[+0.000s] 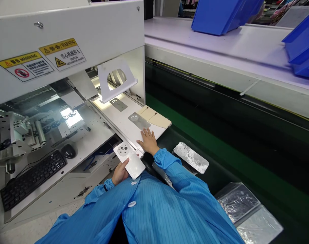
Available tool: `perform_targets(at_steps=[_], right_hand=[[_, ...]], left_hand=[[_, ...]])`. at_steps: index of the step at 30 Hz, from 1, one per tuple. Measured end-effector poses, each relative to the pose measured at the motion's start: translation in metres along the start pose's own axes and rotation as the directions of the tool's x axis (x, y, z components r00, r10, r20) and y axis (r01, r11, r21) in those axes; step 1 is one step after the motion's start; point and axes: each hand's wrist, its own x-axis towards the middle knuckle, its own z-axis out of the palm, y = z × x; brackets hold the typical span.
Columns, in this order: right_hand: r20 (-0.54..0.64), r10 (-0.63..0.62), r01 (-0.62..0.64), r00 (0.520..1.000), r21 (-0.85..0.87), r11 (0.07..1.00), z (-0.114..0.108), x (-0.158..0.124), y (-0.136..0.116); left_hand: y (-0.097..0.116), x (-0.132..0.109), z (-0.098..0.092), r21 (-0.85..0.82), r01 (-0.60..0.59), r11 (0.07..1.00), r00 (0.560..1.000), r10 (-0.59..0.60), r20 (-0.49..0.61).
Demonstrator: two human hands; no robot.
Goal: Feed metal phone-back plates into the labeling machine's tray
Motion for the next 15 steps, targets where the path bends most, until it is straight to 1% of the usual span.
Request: perform_targets(at_steps=[2,5,7,9,12,15], right_hand=[[-0.03,-0.016,0.017,0.999,0.043,0.999,0.0,0.0,-0.001],[-0.124,-0.053,0.071,0.991,0.145,0.987,-0.003,-0.006,-0.006],[-0.198,-0.069,0.118,0.978,0.245,0.962,-0.005,-0.017,-0.011],[-0.239,-0.08,0.162,0.968,0.347,0.924,-0.008,-0.032,-0.019],[-0.234,-0.124,0.218,0.964,0.434,0.874,-0.012,-0.058,-0.029],[-0.178,-0.181,0.241,0.967,0.426,0.872,-0.015,-0.08,-0.037]], left_hand=[[0.001,0.0,0.0,-0.005,-0.005,1.0,1.0,0.005,-0.012],[0.0,0.001,-0.001,-0.033,-0.008,0.999,1.0,0.007,-0.015],[0.0,0.003,-0.002,-0.067,-0.005,0.998,1.0,0.004,-0.008],[-0.001,0.005,-0.002,-0.109,-0.007,0.994,0.999,0.003,-0.034],[-0.001,0.007,0.001,-0.166,-0.034,0.986,0.994,0.016,-0.107],[0.001,0.009,0.006,-0.178,-0.023,0.984,0.994,0.004,-0.106]])
